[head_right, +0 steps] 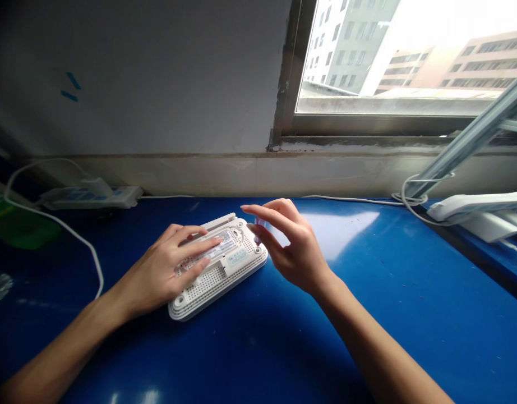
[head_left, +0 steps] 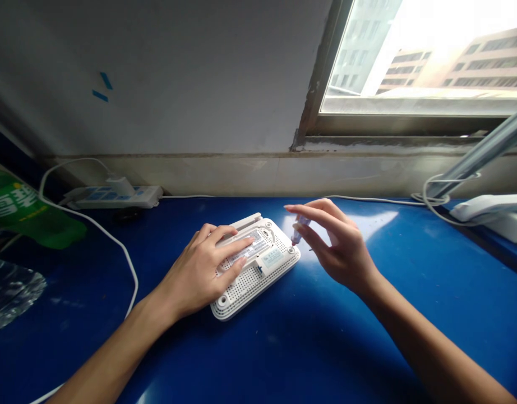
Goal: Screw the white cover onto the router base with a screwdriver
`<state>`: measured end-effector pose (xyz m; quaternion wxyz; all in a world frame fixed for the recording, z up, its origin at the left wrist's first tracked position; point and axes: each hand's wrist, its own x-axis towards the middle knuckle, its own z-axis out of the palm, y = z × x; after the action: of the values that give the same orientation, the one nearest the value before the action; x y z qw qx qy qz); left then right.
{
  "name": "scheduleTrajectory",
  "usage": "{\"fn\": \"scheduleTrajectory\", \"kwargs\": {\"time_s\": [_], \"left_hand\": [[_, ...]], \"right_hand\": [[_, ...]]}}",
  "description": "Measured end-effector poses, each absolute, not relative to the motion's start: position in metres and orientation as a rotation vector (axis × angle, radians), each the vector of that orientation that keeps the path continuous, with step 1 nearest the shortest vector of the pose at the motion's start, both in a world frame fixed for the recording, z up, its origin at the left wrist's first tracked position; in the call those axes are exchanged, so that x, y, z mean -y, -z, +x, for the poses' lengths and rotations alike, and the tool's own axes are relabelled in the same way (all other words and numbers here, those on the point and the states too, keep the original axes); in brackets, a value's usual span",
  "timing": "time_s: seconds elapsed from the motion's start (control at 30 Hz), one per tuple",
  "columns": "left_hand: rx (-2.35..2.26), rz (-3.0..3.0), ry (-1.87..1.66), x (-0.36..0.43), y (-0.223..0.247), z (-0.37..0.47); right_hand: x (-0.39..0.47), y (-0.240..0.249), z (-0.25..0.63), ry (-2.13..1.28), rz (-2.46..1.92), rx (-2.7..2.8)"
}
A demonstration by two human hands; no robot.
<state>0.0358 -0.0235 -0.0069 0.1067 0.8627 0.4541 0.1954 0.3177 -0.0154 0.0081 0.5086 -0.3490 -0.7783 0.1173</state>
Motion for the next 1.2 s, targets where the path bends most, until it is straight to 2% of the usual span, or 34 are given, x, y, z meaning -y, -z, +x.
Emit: {"fn": "scheduleTrajectory", "kwargs": {"time_s": [0.13,0.33,0.57,0.8,1.0,1.2], "left_hand": [[-1.332,2.537,-0.571,0.0237,0.0074,0.0352],[-1.337,2.535,-0.573,0.0235,0.0069,0.0357],[-1.328,2.544,-0.564,0.0229,0.0066,0.0363],[-1.338,2.548,-0.548,0.0231,0.0064,0.0349],[-1.333,2.563,-0.562,0.0223,0.0089,0.0347],[-1.346,2.548,-0.554,0.0232,0.0084,0.0349]], "right_hand": [[0.0145,-0.0110,0.3181,-0.391,-0.746,1.935],[0.0154,-0.0091,0.3191,-0.171,-0.849,1.836],[0.0140,-0.0090,0.3194,-0.363,-0.759,1.924],[0.0151,-0.0097,0.3182,-0.154,-0.830,1.854],[0.0157,-0.0111,0.3163,-0.342,-0.696,1.971],[0.0163,-0.0095,0.3164,-0.118,-0.813,1.860]]}}
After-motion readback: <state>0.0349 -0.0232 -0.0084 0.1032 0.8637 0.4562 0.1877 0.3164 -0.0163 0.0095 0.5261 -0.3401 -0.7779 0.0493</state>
